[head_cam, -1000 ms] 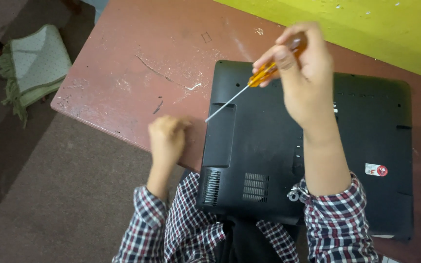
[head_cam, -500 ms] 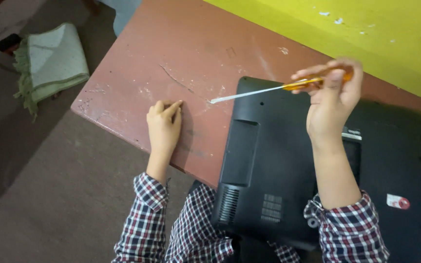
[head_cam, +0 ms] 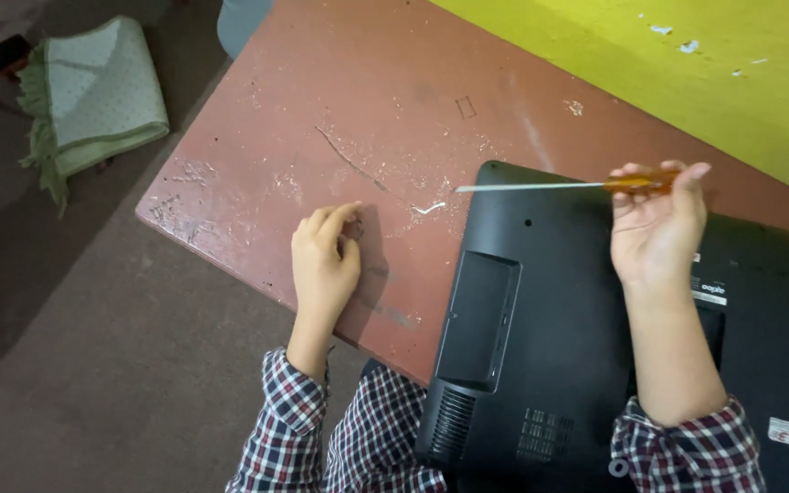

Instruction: Unscrewing the back cover of a monitor using a manual screwdriver.

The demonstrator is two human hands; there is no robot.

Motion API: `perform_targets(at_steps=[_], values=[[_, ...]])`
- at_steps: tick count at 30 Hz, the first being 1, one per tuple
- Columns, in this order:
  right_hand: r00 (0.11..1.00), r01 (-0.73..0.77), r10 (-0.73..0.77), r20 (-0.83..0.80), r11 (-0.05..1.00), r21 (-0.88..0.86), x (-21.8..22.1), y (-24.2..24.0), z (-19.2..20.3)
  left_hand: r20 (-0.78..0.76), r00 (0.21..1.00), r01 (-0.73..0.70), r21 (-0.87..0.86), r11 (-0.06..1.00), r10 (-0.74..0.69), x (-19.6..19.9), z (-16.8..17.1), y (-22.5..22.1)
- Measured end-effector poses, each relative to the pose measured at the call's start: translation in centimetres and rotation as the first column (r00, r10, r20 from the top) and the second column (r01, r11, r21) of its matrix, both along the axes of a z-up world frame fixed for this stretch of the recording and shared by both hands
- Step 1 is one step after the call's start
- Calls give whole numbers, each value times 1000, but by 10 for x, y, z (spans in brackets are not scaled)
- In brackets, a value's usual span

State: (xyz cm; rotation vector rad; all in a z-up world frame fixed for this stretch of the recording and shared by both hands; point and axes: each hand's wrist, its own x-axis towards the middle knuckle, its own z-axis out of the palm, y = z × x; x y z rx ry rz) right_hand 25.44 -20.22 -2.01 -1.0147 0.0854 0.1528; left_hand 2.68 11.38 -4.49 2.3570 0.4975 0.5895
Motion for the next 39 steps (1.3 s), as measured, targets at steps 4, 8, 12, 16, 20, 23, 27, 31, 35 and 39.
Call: perform_targets(at_steps=[4,8,12,16,20,23,27,31,35,39], values=[[993,86,-82,-85,995,45,-1,0,16,-3,1000,-13,-45,999,12,-1,2,1],[975,170,-143,-171,972,159,9,-13,14,-62,998,-11,42,999,13,-1,-3,-3],[977,211,-209,-44,976,49,19,-24,-6,149,989,-38,108,993,22,-20,13,-23],[957,289,-287,31,948,-132,24,-18,-3,246,888,415,-62,908,-389,-52,30,-101],[909,297,-177,377,909,-291,42,-12,-50,62,761,620,-366,694,-646,-96,41,-151],[880,305,-127,458,890,-340,35,7,-51,93,807,568,-391,724,-583,-115,41,-168],[898,260,-118,423,920,-294,12,48,-38,47,931,342,-447,826,-361,-143,20,-206],[920,92,57,387,930,-357,-14,75,-8,91,961,276,-371,887,-261,-153,-2,-240],[931,34,80,356,953,-301,4,81,-19,51,922,385,-231,893,-385,-145,-25,-287],[937,-93,168,306,965,-245,2,61,-27,-79,664,739,-76,669,-743,-152,-56,-348]])
